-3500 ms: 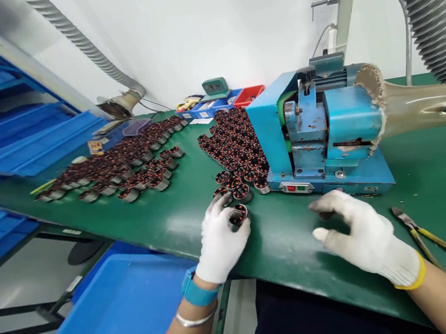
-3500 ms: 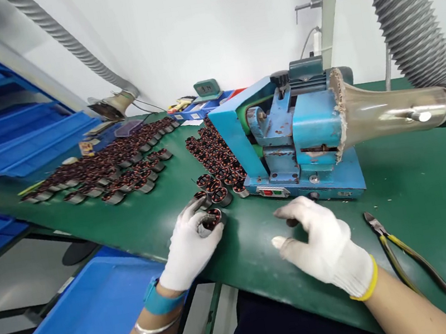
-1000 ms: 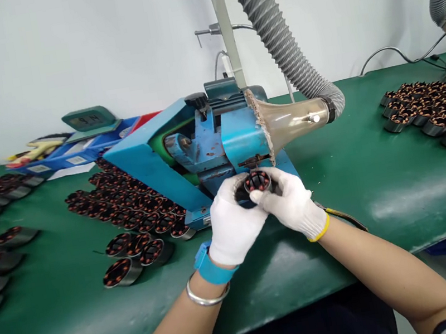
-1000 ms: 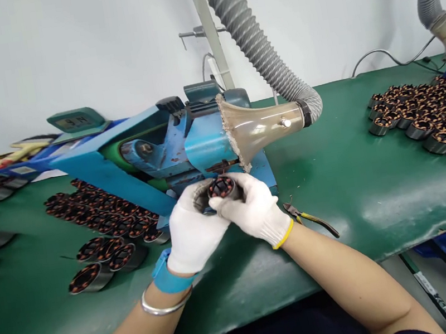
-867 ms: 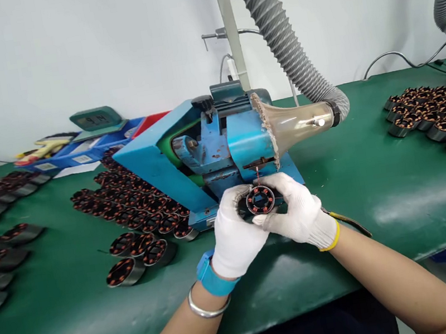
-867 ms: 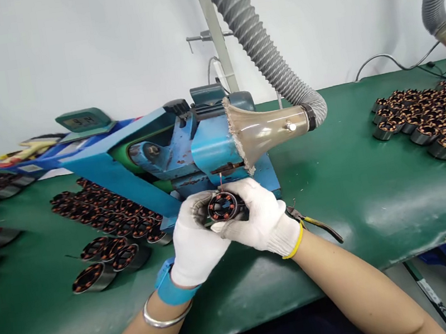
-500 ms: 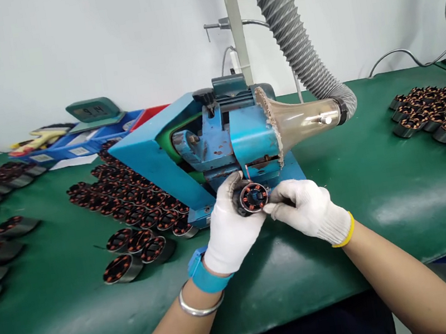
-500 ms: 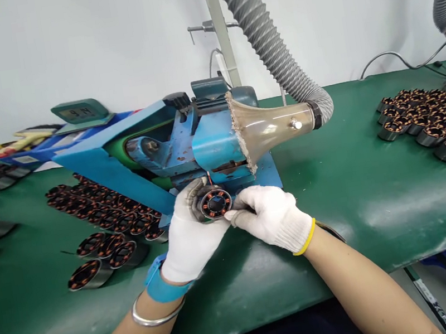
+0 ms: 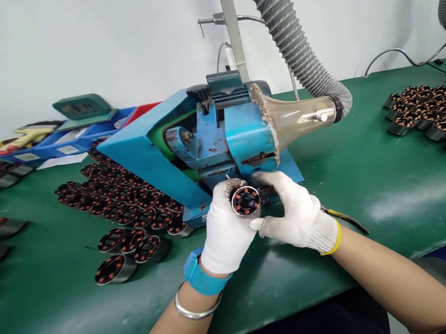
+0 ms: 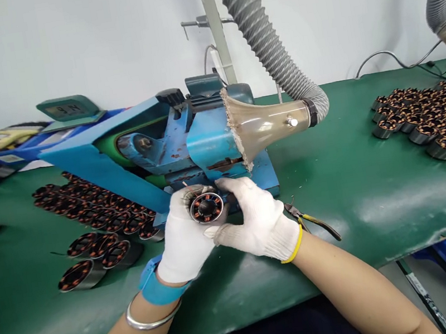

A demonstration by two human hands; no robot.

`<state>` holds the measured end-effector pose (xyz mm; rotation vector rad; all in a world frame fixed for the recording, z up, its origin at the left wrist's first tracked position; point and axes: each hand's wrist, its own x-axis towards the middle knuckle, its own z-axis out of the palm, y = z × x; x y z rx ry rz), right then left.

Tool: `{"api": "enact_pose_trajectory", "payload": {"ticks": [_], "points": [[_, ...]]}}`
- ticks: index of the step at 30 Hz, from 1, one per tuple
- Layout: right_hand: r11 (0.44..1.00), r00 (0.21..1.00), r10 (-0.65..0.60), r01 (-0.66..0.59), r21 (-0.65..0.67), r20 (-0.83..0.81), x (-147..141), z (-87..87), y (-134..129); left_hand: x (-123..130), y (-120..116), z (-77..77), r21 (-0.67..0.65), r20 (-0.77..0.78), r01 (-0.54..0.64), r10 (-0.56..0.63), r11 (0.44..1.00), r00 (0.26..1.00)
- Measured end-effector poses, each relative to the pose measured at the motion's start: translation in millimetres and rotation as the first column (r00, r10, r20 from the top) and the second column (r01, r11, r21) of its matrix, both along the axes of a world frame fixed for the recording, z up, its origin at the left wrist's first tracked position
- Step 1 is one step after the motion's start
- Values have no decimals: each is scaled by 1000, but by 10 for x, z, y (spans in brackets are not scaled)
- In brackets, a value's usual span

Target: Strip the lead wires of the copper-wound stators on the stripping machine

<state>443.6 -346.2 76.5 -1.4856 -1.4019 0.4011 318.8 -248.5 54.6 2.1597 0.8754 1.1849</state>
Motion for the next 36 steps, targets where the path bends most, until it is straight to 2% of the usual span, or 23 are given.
{"api": "enact_pose_trajectory", "payload": {"ticks": [3, 5, 8, 10, 12, 13, 14, 15, 16, 18, 20, 22, 24, 26, 28, 29, 32, 34, 36], "points": [[999, 1000, 3, -1, 52, -29, 2, -45, 11, 23, -11, 62, -130, 51, 96, -90, 987, 995], [999, 998, 12, -9, 51, -63, 14, -38, 18, 33, -25, 128, -298, 118, 173, -144, 939, 983], [1000, 988, 25, -24, 13, -155, 29, 8, 24, 6, -32, 206, -532, 226, 317, -229, 785, 947], [1000, 984, 23, -24, -1, -177, 34, 33, 23, -33, -21, 228, -635, 335, 437, -283, 637, 899], [1000, 993, 7, -6, 6, -116, 36, 34, 17, -64, -6, 224, -682, 447, 530, -287, 504, 848], [1000, 998, -4, 5, 12, -60, 34, 26, 11, -71, 1, 214, -693, 475, 550, -278, 466, 835], [1000, 1000, -18, 18, 12, 6, 31, 15, 4, -71, 5, 200, -699, 479, 549, -268, 458, 835], [999, 997, -35, 35, 2, 75, 27, 3, -3, -63, 7, 184, -697, 461, 527, -259, 486, 849], [998, 989, -53, 56, -14, 136, 23, -6, -11, -49, 7, 166, -684, 419, 485, -250, 545, 873], [992, 975, -100, 113, -57, 199, 17, -13, -22, -11, 2, 131, -607, 297, 360, -219, 708, 930], [987, 984, -112, 126, -101, 137, 21, 1, -22, 26, 1, 97, -474, 179, 229, -161, 850, 971], [991, 997, -31, 22, -131, -72, 36, 27, -9, 49, 9, 61, -338, 104, 120, -90, 934, 990], [990, 947, 53, -92, -110, -316, 60, 53, 13, 58, 25, 17, -223, 85, 55, -36, 973, 996], [997, 891, 24, -55, -55, -454, 84, 68, 35, 54, 41, -31, -145, 92, 26, -13, 989, 996], [997, 894, -73, 53, -58, -442, 107, 77, 46, 42, 47, -69, -109, 100, 40, -29, 993, 995], [993, 914, -99, 67, -94, -393, 119, 82, 46, 33, 45, -77, -99, 99, 49, -40, 994, 994], [957, 969, -56, -17, -290, -239, 171, 106, 31, 4, 21, -46, -56, 48, 42, -39, 998, 998], [949, 957, -33, -61, -310, -288, 215, 119, 32, -15, -3, 10, -3, -6, 14, -14, 1000, 1000], [977, 898, -44, -53, -207, -438, 245, 114, 54, -30, -29, 68, 45, -41, 9, -7, 999, 999]]}}
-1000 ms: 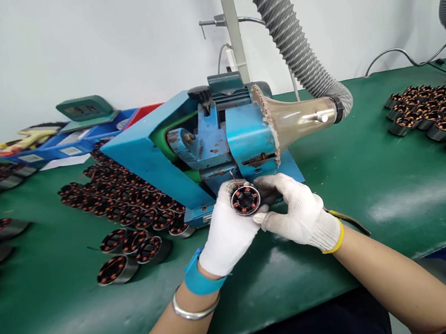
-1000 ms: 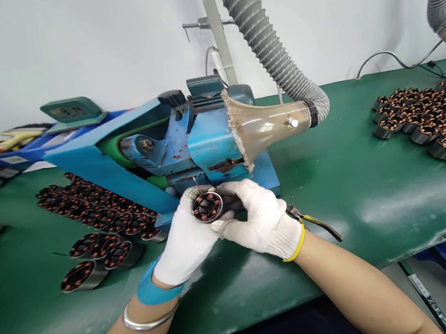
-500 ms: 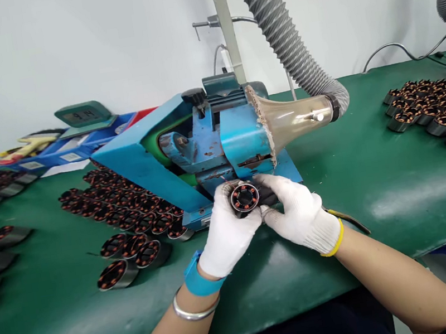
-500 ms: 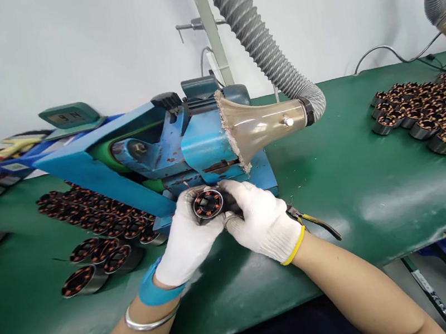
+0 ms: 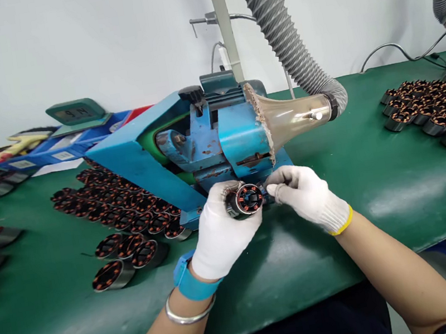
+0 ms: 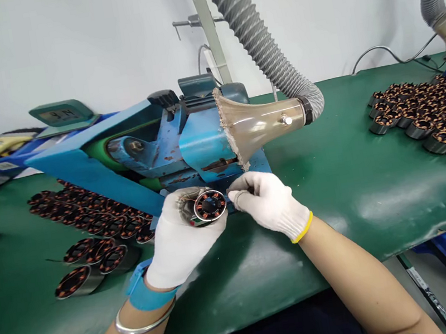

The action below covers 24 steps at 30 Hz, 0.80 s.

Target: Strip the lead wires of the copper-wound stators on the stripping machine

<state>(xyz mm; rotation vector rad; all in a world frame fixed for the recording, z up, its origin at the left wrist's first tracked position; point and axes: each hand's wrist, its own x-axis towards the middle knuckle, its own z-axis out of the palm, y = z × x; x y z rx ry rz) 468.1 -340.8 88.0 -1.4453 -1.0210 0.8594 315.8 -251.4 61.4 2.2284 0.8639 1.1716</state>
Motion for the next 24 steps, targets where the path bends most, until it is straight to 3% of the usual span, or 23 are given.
{"api": "enact_pose_trajectory", "payload": {"ticks": [4, 9, 14, 17, 20, 24], "points": [[966, 957, -146, 192, 172, -250, -43, -60, 66, -16, -38, 56, 55, -32, -2, 3, 998, 999], [986, 979, -104, 124, 108, -174, -107, -105, 65, -2, -107, 88, 23, -119, -13, 16, 1000, 993], [887, 860, -331, 424, 182, -389, 25, -111, 88, 30, -145, 88, -102, -38, -162, 159, 981, 987], [955, 921, -247, 284, 82, -301, -74, -148, 105, 48, -117, 41, -164, -7, -144, 145, 976, 989], [987, 958, -118, 141, 72, -262, -254, -180, 97, 65, -103, 21, -92, -8, -33, 32, 995, 999], [970, 941, -182, 219, 101, -286, -248, -177, 92, 89, -153, 68, 1, -61, -5, 5, 1000, 998]]}}
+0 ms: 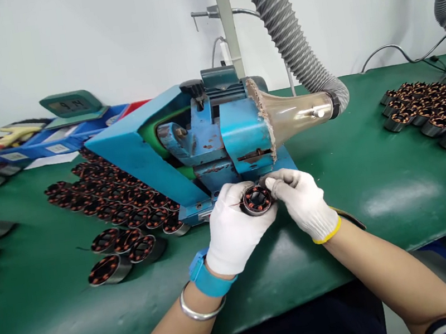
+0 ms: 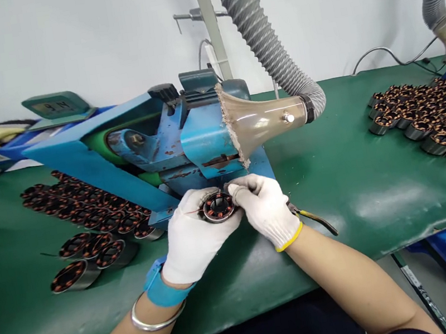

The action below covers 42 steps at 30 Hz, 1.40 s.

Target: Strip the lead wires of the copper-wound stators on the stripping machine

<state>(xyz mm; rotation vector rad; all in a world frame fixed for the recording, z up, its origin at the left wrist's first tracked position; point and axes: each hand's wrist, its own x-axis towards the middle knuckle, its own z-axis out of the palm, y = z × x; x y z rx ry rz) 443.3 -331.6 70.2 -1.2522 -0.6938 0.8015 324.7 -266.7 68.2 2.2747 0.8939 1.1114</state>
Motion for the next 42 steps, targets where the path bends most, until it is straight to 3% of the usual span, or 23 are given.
{"api": "enact_pose_trajectory", "payload": {"ticks": [3, 5, 7, 10, 17, 23, 36, 42], "points": [[976, 976, -192, 201, 89, -102, 147, 35, 7, 16, -39, 15, -24, 3, -36, 36, 999, 999], [972, 973, -224, 228, 61, -59, 193, 71, 1, 31, -36, 1, -101, 1, -59, 59, 993, 998], [991, 993, -76, 86, -99, 92, 155, 106, -18, 51, -9, -13, -198, 30, -47, 54, 979, 998], [962, 960, 164, -105, -253, 227, 15, 124, -45, 77, 45, -14, -230, 106, 0, 25, 973, 994], [993, 966, 116, -106, -57, 230, 0, 36, 23, 102, 81, 75, -264, 95, 28, -3, 964, 996], [991, 978, 101, -114, 63, 181, 68, 113, 88, 180, 121, 221, -303, 50, -5, 21, 953, 999], [989, 991, 76, -89, 117, 114, 127, 96, 126, 277, 102, 403, -227, -91, -131, 113, 965, 989], [989, 995, 65, -74, 131, 78, 107, 112, 129, 290, 113, 419, -201, -99, -123, 105, 972, 990]]}}
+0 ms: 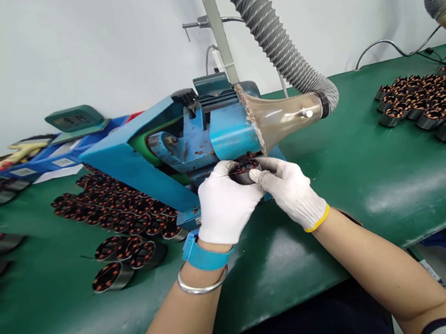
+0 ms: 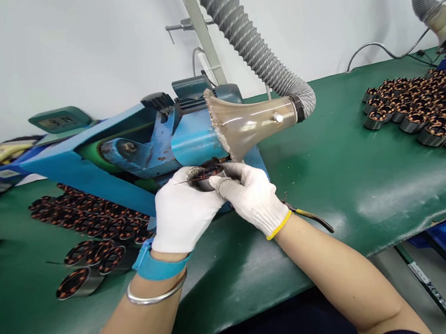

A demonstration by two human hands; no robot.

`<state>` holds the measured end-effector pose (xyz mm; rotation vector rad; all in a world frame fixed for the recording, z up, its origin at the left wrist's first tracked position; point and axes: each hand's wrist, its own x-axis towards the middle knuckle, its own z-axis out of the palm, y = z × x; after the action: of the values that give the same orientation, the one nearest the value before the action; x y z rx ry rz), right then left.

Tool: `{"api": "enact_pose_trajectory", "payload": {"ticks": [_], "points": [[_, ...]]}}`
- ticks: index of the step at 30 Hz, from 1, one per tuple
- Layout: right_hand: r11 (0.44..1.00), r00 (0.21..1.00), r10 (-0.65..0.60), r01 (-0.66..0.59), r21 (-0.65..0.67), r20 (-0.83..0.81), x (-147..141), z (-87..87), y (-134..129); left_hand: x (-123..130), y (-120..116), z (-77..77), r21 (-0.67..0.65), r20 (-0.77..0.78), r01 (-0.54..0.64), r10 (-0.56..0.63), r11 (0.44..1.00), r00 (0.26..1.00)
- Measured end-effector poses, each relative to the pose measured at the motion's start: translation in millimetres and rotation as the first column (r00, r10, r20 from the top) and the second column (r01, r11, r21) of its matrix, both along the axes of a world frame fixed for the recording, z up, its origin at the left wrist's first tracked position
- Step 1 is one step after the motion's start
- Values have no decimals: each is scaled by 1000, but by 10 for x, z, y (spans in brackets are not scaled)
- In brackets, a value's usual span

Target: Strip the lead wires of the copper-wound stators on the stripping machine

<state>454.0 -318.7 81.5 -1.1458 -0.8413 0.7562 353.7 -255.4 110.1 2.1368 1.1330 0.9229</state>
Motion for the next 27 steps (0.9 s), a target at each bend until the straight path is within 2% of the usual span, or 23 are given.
{"api": "enact_pose_trajectory", "payload": {"ticks": [5, 9, 12, 17, 22, 24, 27], "points": [[999, 999, -22, 21, -34, -25, -27, -20, 6, -21, 31, 38, 17, -25, 21, -21, 1000, 999], [999, 997, -33, 32, -19, -74, -63, -17, 27, -45, 63, 110, -51, -33, 95, -96, 994, 995], [999, 995, -37, 37, -2, -87, -77, -5, 41, -43, 82, 122, -68, -12, 90, -91, 994, 996], [1000, 995, -21, 21, 0, -97, -90, -43, -8, -92, 87, -50, -82, 104, 148, -140, 986, 985], [995, 1000, 23, -22, -97, 10, -118, -159, -115, -257, 60, -290, -101, 204, 213, -189, 972, 961], [995, 999, 30, -26, -98, 40, -117, -176, -121, -280, 54, -310, -112, 226, 215, -186, 970, 956], [995, 999, 1, 4, -99, 48, -98, -152, -82, -232, 60, -258, -160, 220, 172, -135, 972, 966]]}}
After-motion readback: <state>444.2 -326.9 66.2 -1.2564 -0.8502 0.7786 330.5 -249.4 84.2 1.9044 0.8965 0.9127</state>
